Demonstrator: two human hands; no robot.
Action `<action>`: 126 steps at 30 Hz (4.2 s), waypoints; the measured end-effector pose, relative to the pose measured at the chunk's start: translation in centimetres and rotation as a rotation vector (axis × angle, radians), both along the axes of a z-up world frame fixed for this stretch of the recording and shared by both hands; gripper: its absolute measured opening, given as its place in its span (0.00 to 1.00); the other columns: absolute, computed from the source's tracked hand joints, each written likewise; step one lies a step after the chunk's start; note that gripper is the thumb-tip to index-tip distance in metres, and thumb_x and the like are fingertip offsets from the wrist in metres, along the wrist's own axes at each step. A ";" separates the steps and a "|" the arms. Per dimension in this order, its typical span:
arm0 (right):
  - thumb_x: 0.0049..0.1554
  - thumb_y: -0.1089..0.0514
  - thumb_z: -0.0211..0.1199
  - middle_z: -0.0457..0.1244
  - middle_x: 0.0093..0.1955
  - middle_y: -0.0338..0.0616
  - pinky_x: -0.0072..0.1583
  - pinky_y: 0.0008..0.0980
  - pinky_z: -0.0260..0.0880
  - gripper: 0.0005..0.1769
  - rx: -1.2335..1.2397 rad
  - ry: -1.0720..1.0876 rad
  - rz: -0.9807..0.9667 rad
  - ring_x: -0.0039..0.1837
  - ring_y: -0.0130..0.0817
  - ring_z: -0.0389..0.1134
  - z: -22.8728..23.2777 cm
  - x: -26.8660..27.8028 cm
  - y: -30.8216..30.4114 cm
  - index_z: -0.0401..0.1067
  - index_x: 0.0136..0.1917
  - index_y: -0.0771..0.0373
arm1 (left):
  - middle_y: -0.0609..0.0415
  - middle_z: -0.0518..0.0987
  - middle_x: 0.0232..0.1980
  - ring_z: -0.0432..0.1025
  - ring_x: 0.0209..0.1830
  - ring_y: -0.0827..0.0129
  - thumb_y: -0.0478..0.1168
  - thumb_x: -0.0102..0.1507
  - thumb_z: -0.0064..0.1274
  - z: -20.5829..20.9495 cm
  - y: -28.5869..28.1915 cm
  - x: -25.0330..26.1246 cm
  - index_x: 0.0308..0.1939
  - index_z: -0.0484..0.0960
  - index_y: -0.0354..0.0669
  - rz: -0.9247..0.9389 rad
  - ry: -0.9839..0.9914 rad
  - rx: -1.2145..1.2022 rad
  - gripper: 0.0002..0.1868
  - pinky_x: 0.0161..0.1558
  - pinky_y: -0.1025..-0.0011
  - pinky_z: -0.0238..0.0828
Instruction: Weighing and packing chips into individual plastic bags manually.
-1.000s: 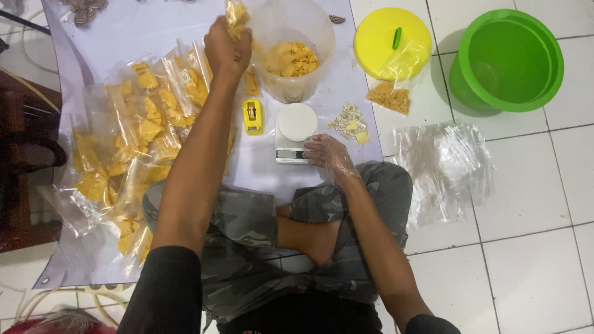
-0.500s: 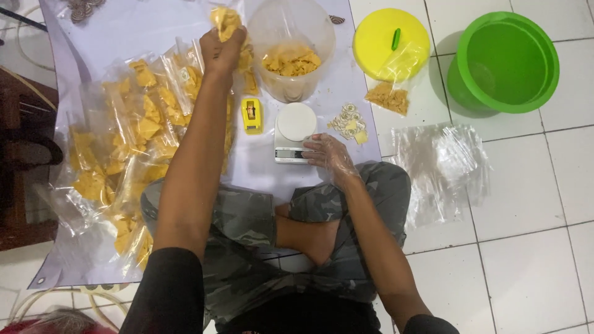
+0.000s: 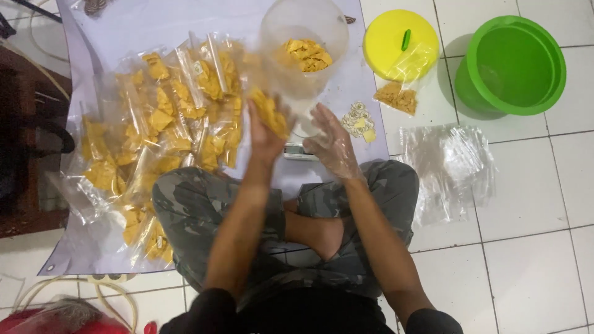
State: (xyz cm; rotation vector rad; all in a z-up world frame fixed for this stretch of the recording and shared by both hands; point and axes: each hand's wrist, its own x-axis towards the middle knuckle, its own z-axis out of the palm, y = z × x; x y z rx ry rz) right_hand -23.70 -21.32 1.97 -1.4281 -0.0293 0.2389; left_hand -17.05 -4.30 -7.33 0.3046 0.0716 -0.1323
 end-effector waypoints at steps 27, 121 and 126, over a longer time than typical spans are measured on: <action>0.52 0.59 0.72 0.70 0.50 0.40 0.66 0.31 0.67 0.07 0.084 -0.102 -0.011 0.55 0.34 0.71 -18.1 4.7 -4.3 0.76 0.43 0.62 | 0.42 0.71 0.63 0.67 0.65 0.47 0.55 0.66 0.58 -8.1 1.0 -10.6 0.61 0.75 0.52 -0.396 0.535 0.161 0.23 0.69 0.45 0.64; 0.59 0.35 0.46 0.64 0.68 0.55 0.59 0.43 0.70 0.22 -0.156 -0.029 0.238 0.63 0.52 0.68 5.3 -1.0 -2.2 0.64 0.39 0.55 | 0.31 0.58 0.74 0.58 0.74 0.41 0.73 0.61 0.53 -1.6 -0.6 -11.4 0.73 0.62 0.41 -0.449 0.383 0.143 0.50 0.69 0.36 0.59; 0.50 0.47 0.59 0.70 0.59 0.43 0.49 0.27 0.71 0.09 0.219 0.135 0.206 0.55 0.30 0.72 3.1 -0.4 -3.5 0.65 0.35 0.50 | 0.38 0.67 0.70 0.67 0.69 0.46 0.68 0.66 0.54 -1.8 -2.3 -10.8 0.71 0.65 0.43 -0.361 0.161 0.044 0.41 0.68 0.38 0.60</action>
